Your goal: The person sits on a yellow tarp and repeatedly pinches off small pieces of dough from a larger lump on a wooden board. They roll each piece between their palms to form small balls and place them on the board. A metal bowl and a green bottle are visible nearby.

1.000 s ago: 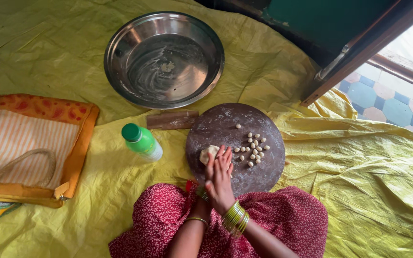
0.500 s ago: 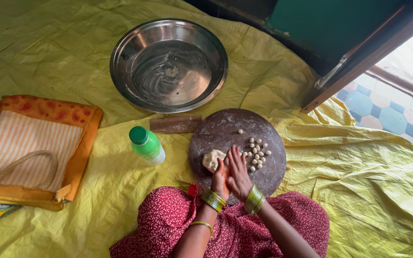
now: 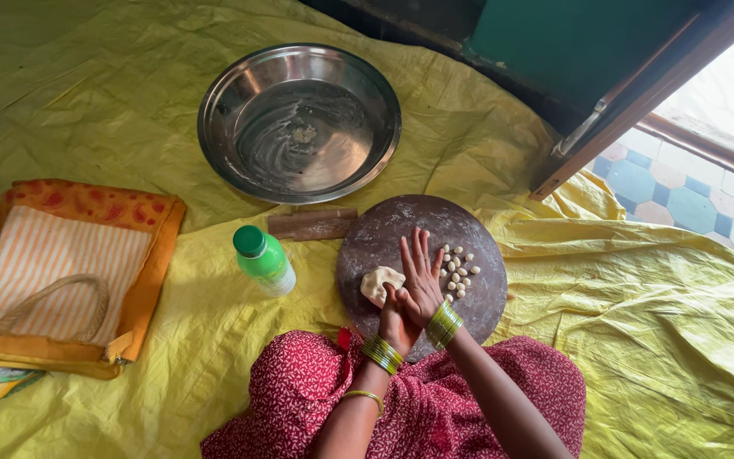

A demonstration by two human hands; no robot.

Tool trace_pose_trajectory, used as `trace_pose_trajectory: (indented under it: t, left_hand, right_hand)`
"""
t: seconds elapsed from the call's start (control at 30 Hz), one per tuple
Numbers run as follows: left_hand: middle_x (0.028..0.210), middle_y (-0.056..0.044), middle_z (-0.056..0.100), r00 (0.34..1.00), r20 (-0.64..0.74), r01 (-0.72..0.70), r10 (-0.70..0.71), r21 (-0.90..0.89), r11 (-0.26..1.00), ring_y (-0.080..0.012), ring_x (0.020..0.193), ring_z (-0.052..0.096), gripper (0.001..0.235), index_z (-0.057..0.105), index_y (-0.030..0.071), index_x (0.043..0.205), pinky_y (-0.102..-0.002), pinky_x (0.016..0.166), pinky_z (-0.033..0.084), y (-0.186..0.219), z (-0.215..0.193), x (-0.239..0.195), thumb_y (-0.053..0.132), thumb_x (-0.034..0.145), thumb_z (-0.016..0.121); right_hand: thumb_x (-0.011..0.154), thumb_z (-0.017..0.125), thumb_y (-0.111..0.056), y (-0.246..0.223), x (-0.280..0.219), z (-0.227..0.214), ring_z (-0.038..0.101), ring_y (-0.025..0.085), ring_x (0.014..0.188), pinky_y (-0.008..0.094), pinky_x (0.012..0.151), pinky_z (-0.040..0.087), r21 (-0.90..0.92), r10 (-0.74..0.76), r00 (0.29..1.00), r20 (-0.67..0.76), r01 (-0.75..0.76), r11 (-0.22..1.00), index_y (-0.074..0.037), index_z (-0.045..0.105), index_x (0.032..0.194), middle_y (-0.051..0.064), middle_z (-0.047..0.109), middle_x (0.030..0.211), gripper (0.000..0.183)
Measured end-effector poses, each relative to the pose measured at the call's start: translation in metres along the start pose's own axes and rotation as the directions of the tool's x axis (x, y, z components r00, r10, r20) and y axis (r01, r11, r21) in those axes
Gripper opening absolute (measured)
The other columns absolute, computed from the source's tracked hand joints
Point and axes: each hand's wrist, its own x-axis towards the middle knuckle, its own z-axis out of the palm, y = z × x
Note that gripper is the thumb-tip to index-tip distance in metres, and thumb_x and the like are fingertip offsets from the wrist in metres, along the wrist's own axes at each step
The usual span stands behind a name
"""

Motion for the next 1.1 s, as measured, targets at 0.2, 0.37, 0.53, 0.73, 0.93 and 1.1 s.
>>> trace_pose_trajectory:
  t: [0.2,0.37,0.53,0.73,0.93,1.1]
  left_hand:
    - [0.173,-0.009,0.008,0.948,0.193,-0.285,0.251,0.174,0.943,-0.0286,0.159,0.01,0.095,0.007,0.022,0.165,-0.045,0.128,0.016,0.0,0.01,-0.003,0.08,0.092,0.024]
    - [0.174,-0.007,-0.01,0.833,0.417,-0.524,0.363,0.389,0.758,-0.0265,0.161,-0.004,0.109,-0.008,0.027,0.165,-0.047,0.129,0.003,-0.004,0.021,-0.021,0.091,0.084,0.027]
    - [0.174,-0.011,-0.01,0.86,0.446,-0.379,0.249,0.231,0.896,-0.033,0.16,0.004,0.118,-0.007,0.026,0.167,-0.051,0.126,0.011,0.004,0.013,-0.009,0.091,0.08,0.039]
    - [0.175,-0.016,0.003,0.973,0.188,-0.142,0.131,0.046,0.989,-0.0361,0.159,0.015,0.114,0.007,0.02,0.167,-0.052,0.126,0.023,0.007,0.012,-0.006,0.094,0.084,0.029]
    - [0.174,-0.013,0.005,0.953,0.245,-0.202,0.18,0.068,0.977,-0.0356,0.157,0.014,0.104,0.008,0.032,0.166,-0.057,0.124,0.014,0.015,0.018,-0.003,0.094,0.082,0.02]
    - [0.176,-0.006,-0.003,0.964,0.266,-0.184,0.019,0.61,0.771,-0.0284,0.161,0.004,0.1,-0.001,0.037,0.164,-0.057,0.125,0.006,0.013,0.024,-0.022,0.092,0.083,0.022]
  right_hand:
    - [0.089,-0.005,-0.084,-0.033,-0.043,0.006,-0.004,0.034,0.16,0.066,0.121,-0.016,-0.055,-0.023,0.997,0.077,0.027,0.998,-0.016,0.023,0.164,0.017,0.003,0.173,0.105]
    - [0.089,-0.005,-0.084,-0.079,-0.053,0.011,-0.007,0.038,0.16,0.069,0.121,-0.016,-0.046,-0.111,0.99,0.09,0.115,0.992,-0.02,0.025,0.164,0.017,0.007,0.173,0.103]
    - [0.085,-0.002,-0.089,-0.062,-0.005,0.016,-0.011,0.04,0.159,0.07,0.119,-0.015,-0.103,0.0,1.0,0.006,0.001,0.995,-0.023,0.023,0.165,0.016,-0.002,0.173,0.107]
    - [0.082,-0.004,-0.09,-0.012,-0.003,0.002,-0.014,0.041,0.157,0.067,0.119,-0.019,-0.229,0.063,0.997,0.035,-0.053,0.972,-0.023,0.021,0.163,0.017,-0.009,0.171,0.108]
    - [0.083,-0.003,-0.091,-0.044,-0.051,0.002,-0.014,0.042,0.156,0.068,0.118,-0.019,-0.2,-0.049,0.997,0.056,0.059,0.978,-0.021,0.023,0.165,0.02,-0.008,0.172,0.111]
    - [0.08,0.0,-0.091,-0.075,-0.046,-0.002,-0.011,0.044,0.159,0.07,0.121,-0.017,-0.167,-0.185,0.968,0.169,0.213,0.963,-0.026,0.023,0.164,0.013,0.0,0.174,0.109]
